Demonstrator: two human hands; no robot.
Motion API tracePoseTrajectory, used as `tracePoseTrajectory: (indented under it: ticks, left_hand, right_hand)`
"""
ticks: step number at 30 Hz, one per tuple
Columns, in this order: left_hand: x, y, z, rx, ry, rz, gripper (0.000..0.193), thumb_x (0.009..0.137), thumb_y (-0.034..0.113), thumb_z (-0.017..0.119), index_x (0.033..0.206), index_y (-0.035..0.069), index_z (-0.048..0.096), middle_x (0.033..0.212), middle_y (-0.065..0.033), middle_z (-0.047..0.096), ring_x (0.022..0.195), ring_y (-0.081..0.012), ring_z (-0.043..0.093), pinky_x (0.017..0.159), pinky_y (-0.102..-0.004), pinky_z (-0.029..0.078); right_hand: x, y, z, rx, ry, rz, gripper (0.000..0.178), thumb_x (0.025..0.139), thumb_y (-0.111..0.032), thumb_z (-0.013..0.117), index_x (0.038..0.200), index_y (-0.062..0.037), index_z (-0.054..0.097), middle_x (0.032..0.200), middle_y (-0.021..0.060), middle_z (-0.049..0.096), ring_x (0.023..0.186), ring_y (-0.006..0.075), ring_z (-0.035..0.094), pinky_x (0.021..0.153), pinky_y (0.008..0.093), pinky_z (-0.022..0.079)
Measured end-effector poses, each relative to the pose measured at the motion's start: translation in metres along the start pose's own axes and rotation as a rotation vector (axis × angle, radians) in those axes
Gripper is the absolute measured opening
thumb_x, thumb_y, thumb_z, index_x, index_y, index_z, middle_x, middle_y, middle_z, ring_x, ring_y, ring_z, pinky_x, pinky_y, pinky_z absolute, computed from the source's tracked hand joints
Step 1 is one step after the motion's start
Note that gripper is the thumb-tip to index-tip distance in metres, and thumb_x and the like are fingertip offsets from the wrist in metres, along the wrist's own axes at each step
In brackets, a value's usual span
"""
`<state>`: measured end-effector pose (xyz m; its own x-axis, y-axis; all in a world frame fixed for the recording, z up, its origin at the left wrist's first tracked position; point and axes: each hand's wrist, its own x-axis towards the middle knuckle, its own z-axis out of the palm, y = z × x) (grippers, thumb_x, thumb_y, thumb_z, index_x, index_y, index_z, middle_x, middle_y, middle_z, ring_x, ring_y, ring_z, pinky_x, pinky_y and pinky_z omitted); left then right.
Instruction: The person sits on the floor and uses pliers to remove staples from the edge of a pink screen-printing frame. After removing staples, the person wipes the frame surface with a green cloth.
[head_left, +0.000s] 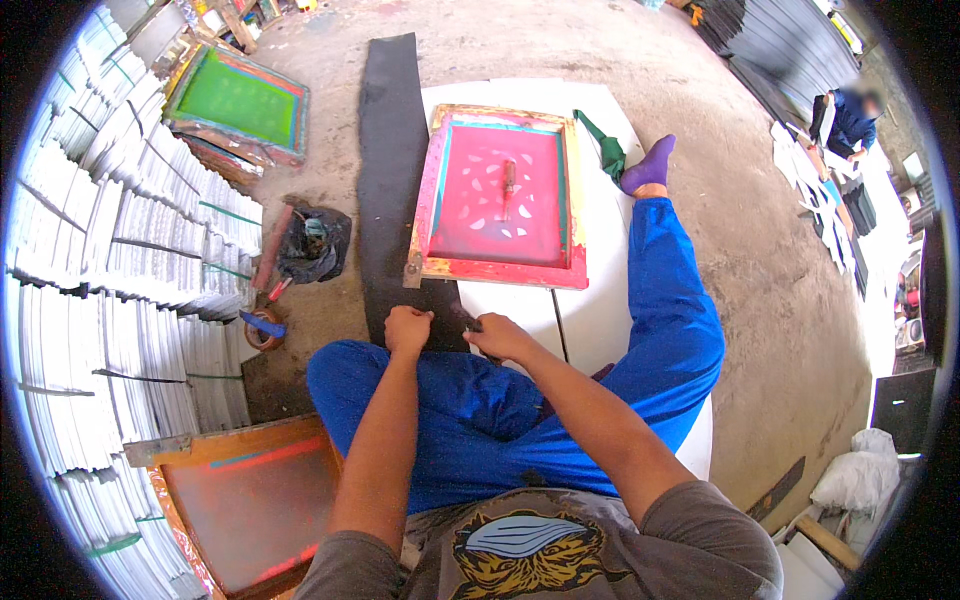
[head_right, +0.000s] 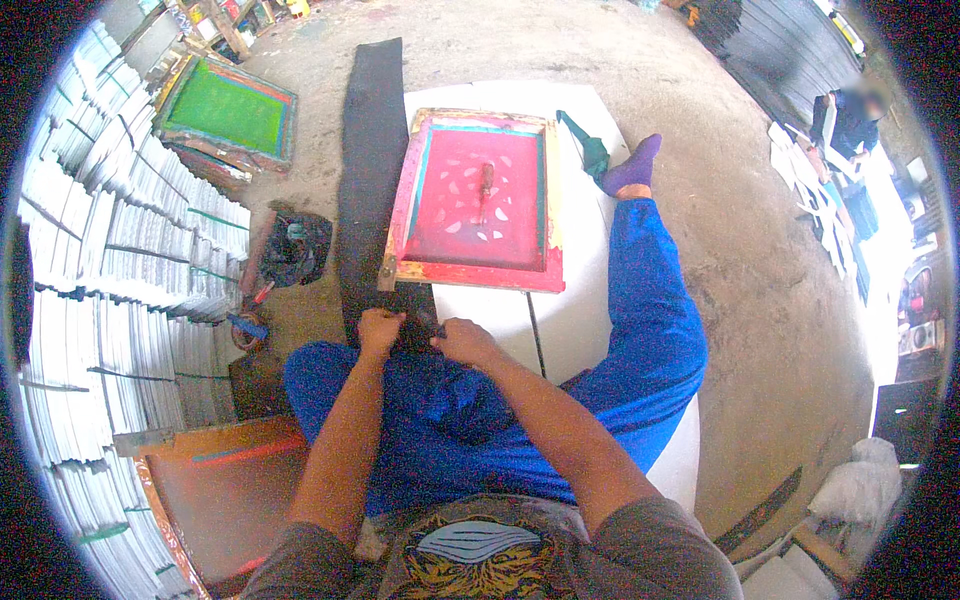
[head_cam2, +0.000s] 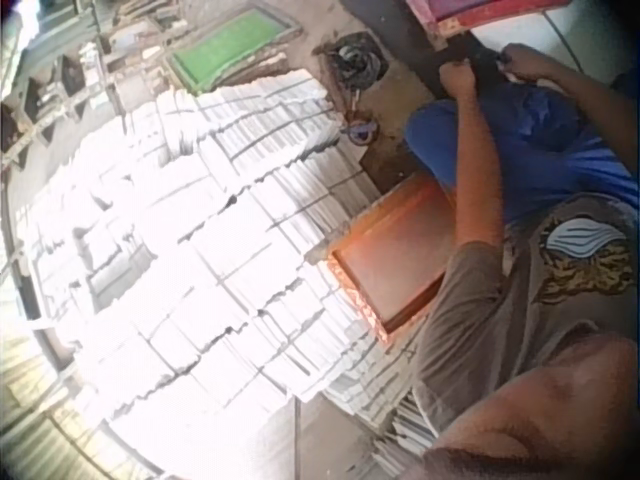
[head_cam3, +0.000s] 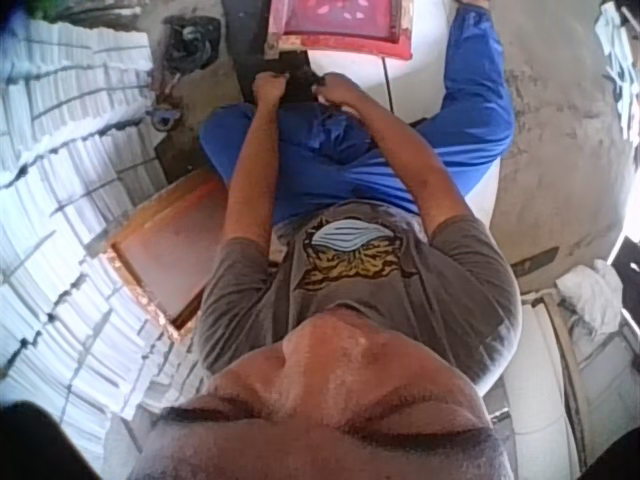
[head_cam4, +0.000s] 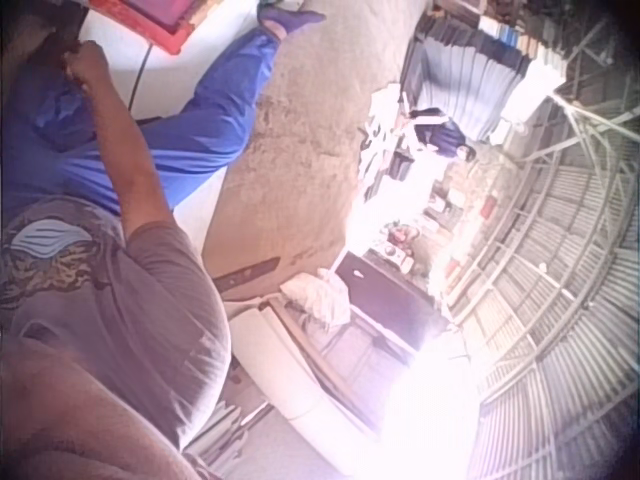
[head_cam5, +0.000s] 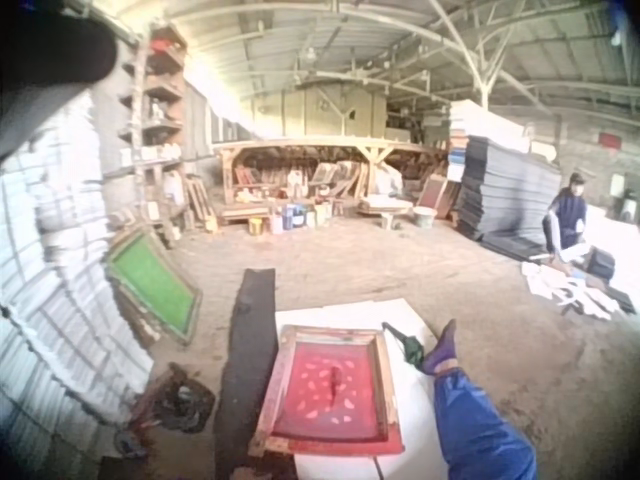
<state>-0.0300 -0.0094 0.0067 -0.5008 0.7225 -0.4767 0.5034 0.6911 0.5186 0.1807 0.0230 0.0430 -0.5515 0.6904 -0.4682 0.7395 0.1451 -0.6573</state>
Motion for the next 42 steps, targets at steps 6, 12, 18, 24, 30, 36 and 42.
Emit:
tracePoseTrajectory:
  ticks: [6, 12, 18, 24, 30, 36, 42]
  left_hand:
    - [-0.044, 0.048, -0.023, 0.302, 0.056, 0.006, 0.043, 0.084, 0.042, 0.073, 0.107, 0.006, 0.072, 0.112, -0.0199, 0.070, 0.102, -0.0393, 0.069, 0.086, -0.0488, 0.055]
    - [-0.047, 0.052, -0.014, 0.406, 0.070, 0.106, 0.043, 0.087, 0.044, 0.068, 0.105, 0.004, 0.070, 0.110, -0.0192, 0.069, 0.100, -0.0375, 0.069, 0.083, -0.0485, 0.056]
    - [-0.044, 0.053, -0.007, 0.395, 0.041, 0.184, 0.042, 0.088, 0.045, 0.066, 0.103, 0.005, 0.070, 0.107, -0.0175, 0.070, 0.098, -0.0373, 0.069, 0.083, -0.0492, 0.056]
    - [-0.042, 0.054, 0.001, 0.361, 0.039, 0.236, 0.039, 0.087, 0.044, 0.066, 0.099, 0.007, 0.072, 0.105, -0.0168, 0.070, 0.095, -0.0379, 0.069, 0.081, -0.0497, 0.056]
    - [-0.043, 0.058, 0.003, 0.344, 0.016, 0.245, 0.036, 0.088, 0.043, 0.065, 0.097, 0.009, 0.072, 0.103, -0.0155, 0.071, 0.095, -0.0370, 0.069, 0.081, -0.0494, 0.056]
    - [-0.043, 0.059, 0.005, 0.296, 0.023, 0.258, 0.036, 0.089, 0.042, 0.065, 0.098, 0.009, 0.073, 0.102, -0.0152, 0.072, 0.095, -0.0363, 0.070, 0.081, -0.0488, 0.055]
    - [-0.031, 0.052, 0.015, 0.069, 0.013, 0.275, 0.036, 0.089, 0.040, 0.066, 0.099, 0.006, 0.075, 0.094, -0.0155, 0.074, 0.089, -0.0340, 0.071, 0.079, -0.0441, 0.055]
  right_hand:
    - [-0.005, 0.027, -0.039, 0.686, -0.084, 0.314, 0.032, 0.095, -0.032, 0.062, 0.086, -0.0017, 0.058, 0.070, 0.0134, 0.066, 0.057, 0.0238, 0.067, 0.043, 0.0383, 0.053]
    - [0.005, 0.049, -0.069, 0.728, -0.170, 0.365, 0.034, 0.096, -0.033, 0.063, 0.092, -0.0004, 0.055, 0.072, 0.0170, 0.066, 0.061, 0.0284, 0.070, 0.048, 0.0443, 0.058]
    - [0.019, 0.060, -0.088, 0.677, -0.342, 0.434, 0.041, 0.096, -0.039, 0.061, 0.111, -0.0007, 0.058, 0.082, 0.0190, 0.069, 0.068, 0.0293, 0.071, 0.059, 0.0490, 0.060]
    - [0.036, 0.072, -0.100, 0.521, -0.467, 0.551, 0.041, 0.092, -0.041, 0.063, 0.108, -0.0035, 0.061, 0.081, 0.0141, 0.067, 0.068, 0.0250, 0.067, 0.062, 0.0507, 0.058]
    - [0.012, 0.035, -0.081, 0.128, -0.060, 0.417, 0.036, 0.084, -0.030, 0.064, 0.093, 0.0049, 0.066, 0.079, 0.0246, 0.068, 0.077, 0.0330, 0.071, 0.071, 0.0539, 0.057]
    - [0.006, 0.040, -0.048, -0.091, 0.209, 0.324, 0.039, 0.085, -0.031, 0.059, 0.093, 0.0069, 0.068, 0.092, 0.0328, 0.068, 0.090, 0.0453, 0.069, 0.086, 0.0539, 0.055]
    - [0.005, 0.047, -0.035, -0.135, 0.273, 0.323, 0.037, 0.087, -0.030, 0.056, 0.094, 0.0044, 0.068, 0.089, 0.0295, 0.069, 0.087, 0.0447, 0.070, 0.082, 0.0541, 0.056]
